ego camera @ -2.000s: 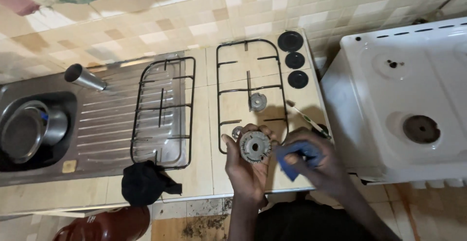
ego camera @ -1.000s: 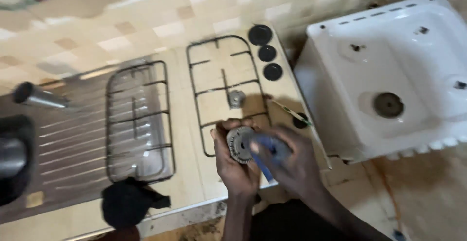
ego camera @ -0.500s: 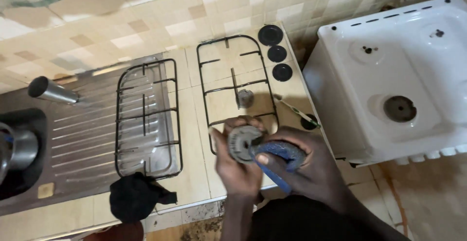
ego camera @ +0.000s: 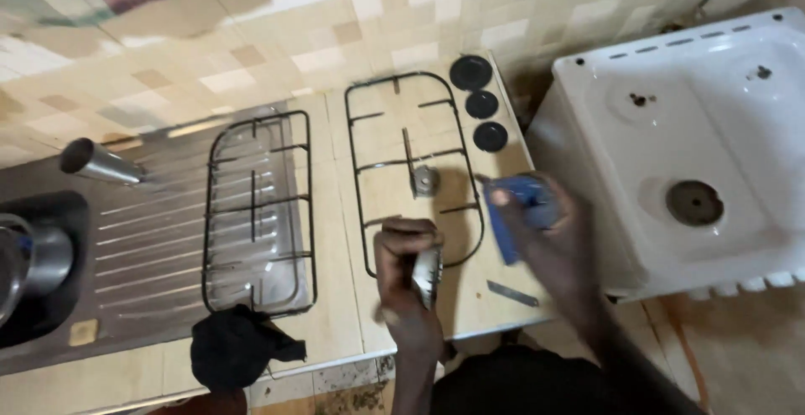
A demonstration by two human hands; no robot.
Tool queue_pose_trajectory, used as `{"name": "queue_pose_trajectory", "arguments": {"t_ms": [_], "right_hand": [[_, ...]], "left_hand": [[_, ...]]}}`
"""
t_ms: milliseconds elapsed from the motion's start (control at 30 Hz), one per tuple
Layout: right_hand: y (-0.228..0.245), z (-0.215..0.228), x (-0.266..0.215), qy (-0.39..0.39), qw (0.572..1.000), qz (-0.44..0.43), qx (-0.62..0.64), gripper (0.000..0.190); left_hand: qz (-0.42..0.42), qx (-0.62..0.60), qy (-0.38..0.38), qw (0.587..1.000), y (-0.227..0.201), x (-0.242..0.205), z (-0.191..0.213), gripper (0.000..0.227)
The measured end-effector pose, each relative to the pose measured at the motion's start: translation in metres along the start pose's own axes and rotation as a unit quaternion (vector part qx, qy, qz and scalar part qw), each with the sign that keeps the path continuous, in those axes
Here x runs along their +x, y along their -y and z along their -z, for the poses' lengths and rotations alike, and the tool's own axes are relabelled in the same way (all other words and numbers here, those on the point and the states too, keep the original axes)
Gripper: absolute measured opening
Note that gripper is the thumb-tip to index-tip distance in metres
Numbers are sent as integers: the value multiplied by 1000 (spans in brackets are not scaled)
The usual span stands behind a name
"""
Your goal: Cleaning gas stove burner caps and the stove surface using a toothbrush and a cloth.
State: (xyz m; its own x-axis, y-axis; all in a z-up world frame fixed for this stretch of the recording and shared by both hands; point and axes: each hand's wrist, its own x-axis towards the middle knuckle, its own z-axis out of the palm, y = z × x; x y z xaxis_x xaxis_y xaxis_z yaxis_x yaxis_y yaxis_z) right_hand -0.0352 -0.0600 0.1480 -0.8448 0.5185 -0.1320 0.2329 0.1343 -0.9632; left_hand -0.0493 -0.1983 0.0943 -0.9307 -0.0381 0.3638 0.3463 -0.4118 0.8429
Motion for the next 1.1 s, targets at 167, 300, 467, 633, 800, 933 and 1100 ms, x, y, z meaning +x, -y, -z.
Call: {"name": "queue_pose_trajectory", "arguments": {"t_ms": [167, 300, 467, 633, 800, 933, 1100], "right_hand": [[24, 4, -37, 94, 985, -83, 120, 21], [26, -17, -21, 142, 977, 158, 11, 24], [-2, -30, -9, 187, 973, 138, 7, 24], [-6, -2, 40, 30, 983, 89, -158, 45], [25, 15, -1, 73, 995, 39, -47, 29], [-9, -12, -13, 243, 948, 193, 65, 22], [-70, -23, 24, 95, 968, 218, -84, 28]], "left_hand": [[-20, 125, 45, 991, -4, 4, -6, 82], [-106, 18, -26, 994, 25, 5, -2, 74], [-118, -24, -40, 992, 27, 2, 6, 70], [2, -296, -87, 951, 26, -14, 18, 71], [2, -166, -91, 982, 30, -17, 17, 65], [135, -33, -230, 963, 28, -2, 5, 12], [197, -60, -291, 934, 26, -13, 30, 26]]}}
